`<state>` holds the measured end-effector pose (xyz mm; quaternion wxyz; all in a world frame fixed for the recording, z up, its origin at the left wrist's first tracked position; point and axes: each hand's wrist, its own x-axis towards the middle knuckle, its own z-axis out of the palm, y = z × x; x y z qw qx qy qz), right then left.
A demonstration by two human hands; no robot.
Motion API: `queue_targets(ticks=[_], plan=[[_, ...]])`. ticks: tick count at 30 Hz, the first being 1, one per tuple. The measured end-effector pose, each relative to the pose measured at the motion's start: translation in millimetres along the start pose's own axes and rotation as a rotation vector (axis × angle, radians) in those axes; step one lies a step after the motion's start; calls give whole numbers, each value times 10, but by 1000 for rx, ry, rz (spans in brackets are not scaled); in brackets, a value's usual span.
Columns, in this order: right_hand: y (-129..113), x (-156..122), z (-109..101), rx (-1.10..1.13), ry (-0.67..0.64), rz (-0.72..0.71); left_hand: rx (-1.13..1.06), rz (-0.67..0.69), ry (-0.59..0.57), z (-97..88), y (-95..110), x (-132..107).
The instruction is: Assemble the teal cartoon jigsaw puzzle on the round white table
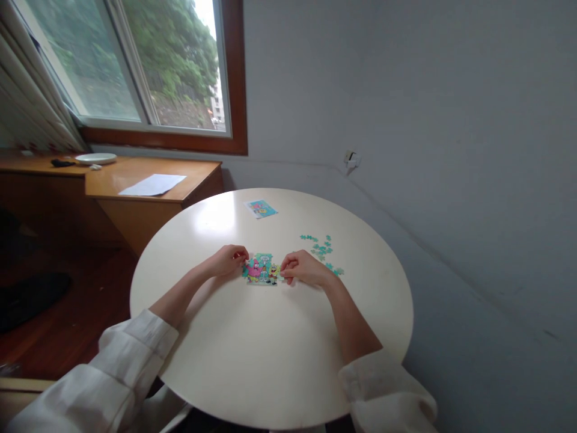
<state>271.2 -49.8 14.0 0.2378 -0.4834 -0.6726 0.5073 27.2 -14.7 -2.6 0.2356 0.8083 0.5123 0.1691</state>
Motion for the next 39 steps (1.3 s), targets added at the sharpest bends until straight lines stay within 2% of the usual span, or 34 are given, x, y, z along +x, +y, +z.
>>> queue_targets(ticks=[12, 39], plan=[[56, 40, 49, -53, -55, 11, 21, 3, 0, 6, 3, 2], [105, 77, 73, -76, -35, 67, 42, -1, -4, -9, 26, -8]])
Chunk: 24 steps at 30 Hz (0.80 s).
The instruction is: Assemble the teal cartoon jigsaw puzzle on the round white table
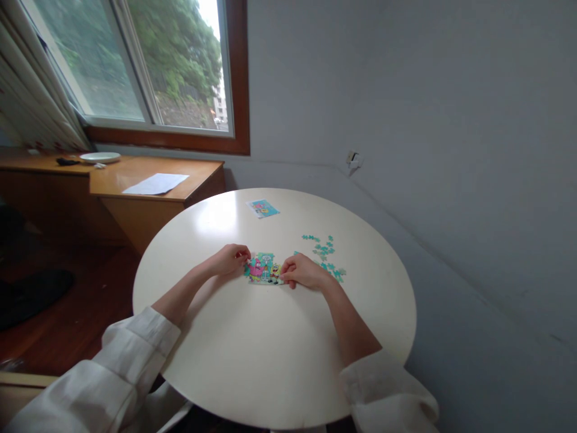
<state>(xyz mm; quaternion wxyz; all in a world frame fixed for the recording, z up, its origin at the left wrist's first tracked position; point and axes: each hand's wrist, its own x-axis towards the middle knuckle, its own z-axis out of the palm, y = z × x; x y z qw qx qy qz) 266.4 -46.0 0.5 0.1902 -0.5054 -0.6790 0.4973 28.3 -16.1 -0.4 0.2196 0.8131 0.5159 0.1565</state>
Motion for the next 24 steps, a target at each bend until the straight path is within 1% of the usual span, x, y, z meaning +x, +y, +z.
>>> queue_targets(ticks=[6, 13, 24], plan=[[-17, 1, 9, -20, 18, 24, -3, 6, 1, 5, -12, 1], [-52, -8, 35, -22, 49, 37, -6, 1, -5, -19, 21, -19], [-56, 12, 37, -71, 57, 67, -8, 1, -1, -2, 4, -8]])
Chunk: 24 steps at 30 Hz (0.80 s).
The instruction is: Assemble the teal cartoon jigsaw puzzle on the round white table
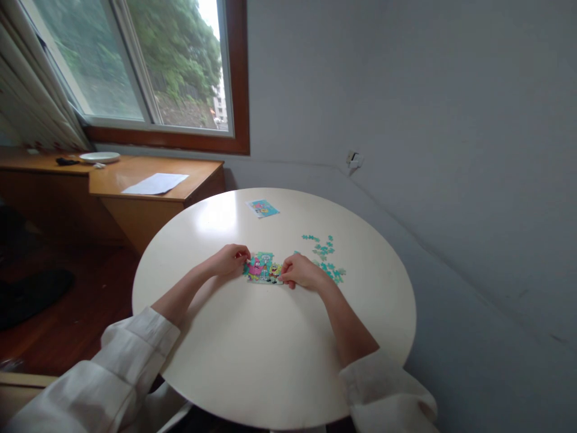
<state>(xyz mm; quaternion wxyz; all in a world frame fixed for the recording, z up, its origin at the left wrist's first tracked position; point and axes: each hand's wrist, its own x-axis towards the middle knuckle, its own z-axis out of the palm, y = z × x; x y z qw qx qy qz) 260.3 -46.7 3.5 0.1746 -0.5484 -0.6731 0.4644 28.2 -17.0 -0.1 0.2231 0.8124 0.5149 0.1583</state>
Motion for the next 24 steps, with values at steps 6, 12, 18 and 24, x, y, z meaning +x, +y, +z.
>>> queue_targets(ticks=[6, 12, 18, 24], plan=[[0, 1, 15, -84, 33, 20, -27, 1, 8, 15, -21, 6], [58, 6, 2, -19, 9, -12, -66, -1, 26, 41, -39, -9], [55, -15, -44, 161, -28, -14, -111, -11, 62, 60, -25, -40], [89, -26, -72, 251, -29, 10, -182, -57, 106, 111, -20, -46]])
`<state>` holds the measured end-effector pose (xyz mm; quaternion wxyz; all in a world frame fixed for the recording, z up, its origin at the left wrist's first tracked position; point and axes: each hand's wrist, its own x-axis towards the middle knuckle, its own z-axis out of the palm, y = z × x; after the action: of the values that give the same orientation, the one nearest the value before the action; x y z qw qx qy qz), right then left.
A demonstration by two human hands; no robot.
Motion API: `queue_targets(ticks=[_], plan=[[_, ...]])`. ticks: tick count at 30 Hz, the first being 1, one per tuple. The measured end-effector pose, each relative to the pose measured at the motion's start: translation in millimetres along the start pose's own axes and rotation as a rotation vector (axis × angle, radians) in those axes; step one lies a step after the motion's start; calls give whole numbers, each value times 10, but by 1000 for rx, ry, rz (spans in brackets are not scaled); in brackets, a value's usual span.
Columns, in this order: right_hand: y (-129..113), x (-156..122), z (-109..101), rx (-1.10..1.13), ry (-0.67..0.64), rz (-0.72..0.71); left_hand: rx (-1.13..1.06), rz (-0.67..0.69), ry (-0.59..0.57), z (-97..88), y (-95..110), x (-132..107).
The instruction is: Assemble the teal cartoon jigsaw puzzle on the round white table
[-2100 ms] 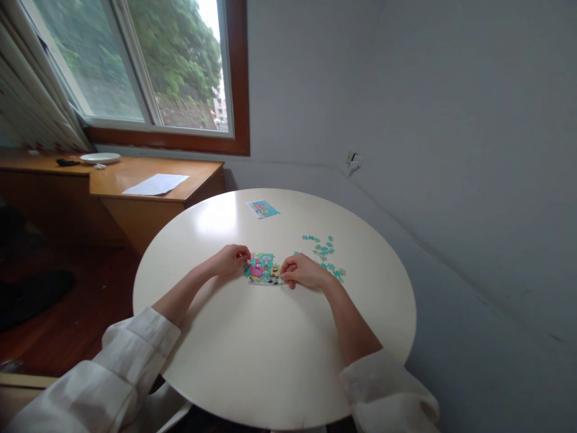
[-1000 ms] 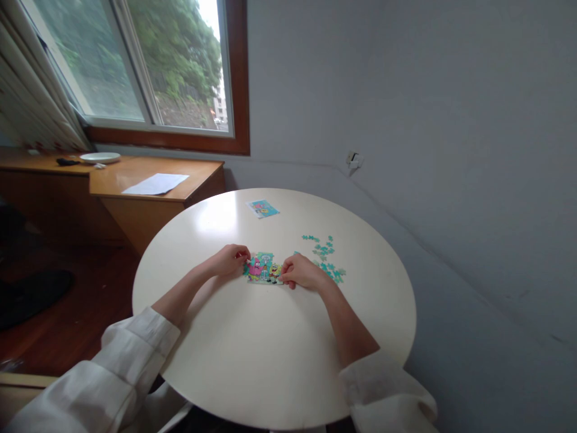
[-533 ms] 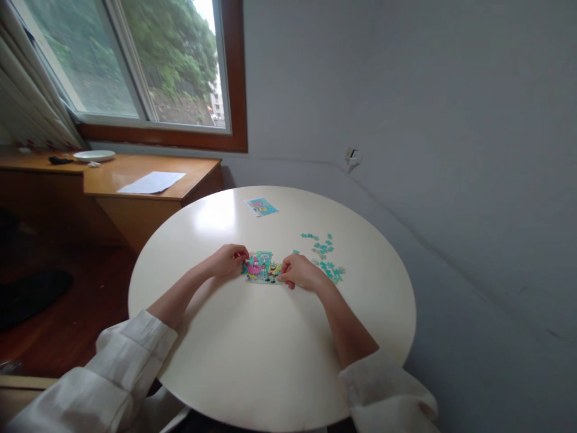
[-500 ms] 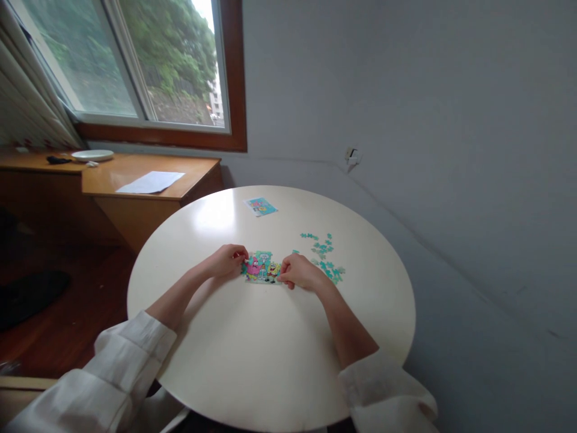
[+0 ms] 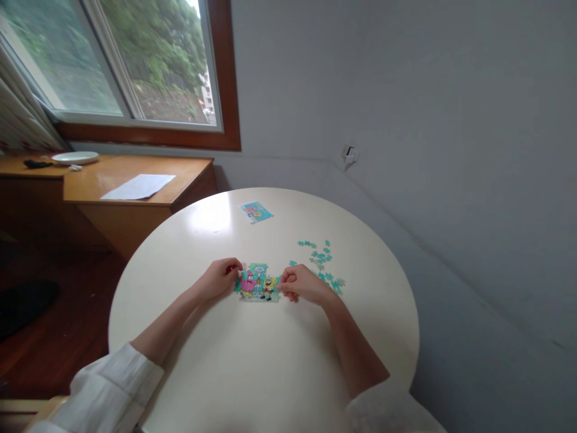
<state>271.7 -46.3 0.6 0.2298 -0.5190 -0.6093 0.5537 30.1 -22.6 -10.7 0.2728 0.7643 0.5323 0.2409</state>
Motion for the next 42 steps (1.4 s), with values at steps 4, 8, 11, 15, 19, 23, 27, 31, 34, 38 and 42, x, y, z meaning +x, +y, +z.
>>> queue_targets(ticks=[4, 8, 11, 15, 19, 23, 27, 31, 34, 38, 42], plan=[[9, -19, -44, 57, 27, -1, -41, -48, 30, 35, 16, -2], [64, -1, -94, 115, 30, 2, -66, -76, 30, 55, 20, -4], [113, 20, -116, 154, 24, 5, -103, -70, 42, 72, -1, -6], [139, 26, -124, 195, 21, 12, -118, -81, 54, 79, -3, -11], [115, 11, -120, 214, 21, 22, -99, -77, 50, 58, 33, -16], [78, -11, -118, 224, 30, 37, -79, -77, 38, 47, 51, -20], [53, -24, -121, 236, 31, 46, -90, -81, 39, 50, 49, -26], [42, -30, -120, 242, 34, 56, -96, -77, 45, 49, 64, -33], [37, -35, -115, 248, 43, 63, -95, -78, 50, 40, 89, -40], [12, -42, -104, 256, 46, 71, -75, -63, 64, 27, 110, -48], [2, -35, -99, 256, 33, 92, -63, -59, 62, 39, 94, -49]])
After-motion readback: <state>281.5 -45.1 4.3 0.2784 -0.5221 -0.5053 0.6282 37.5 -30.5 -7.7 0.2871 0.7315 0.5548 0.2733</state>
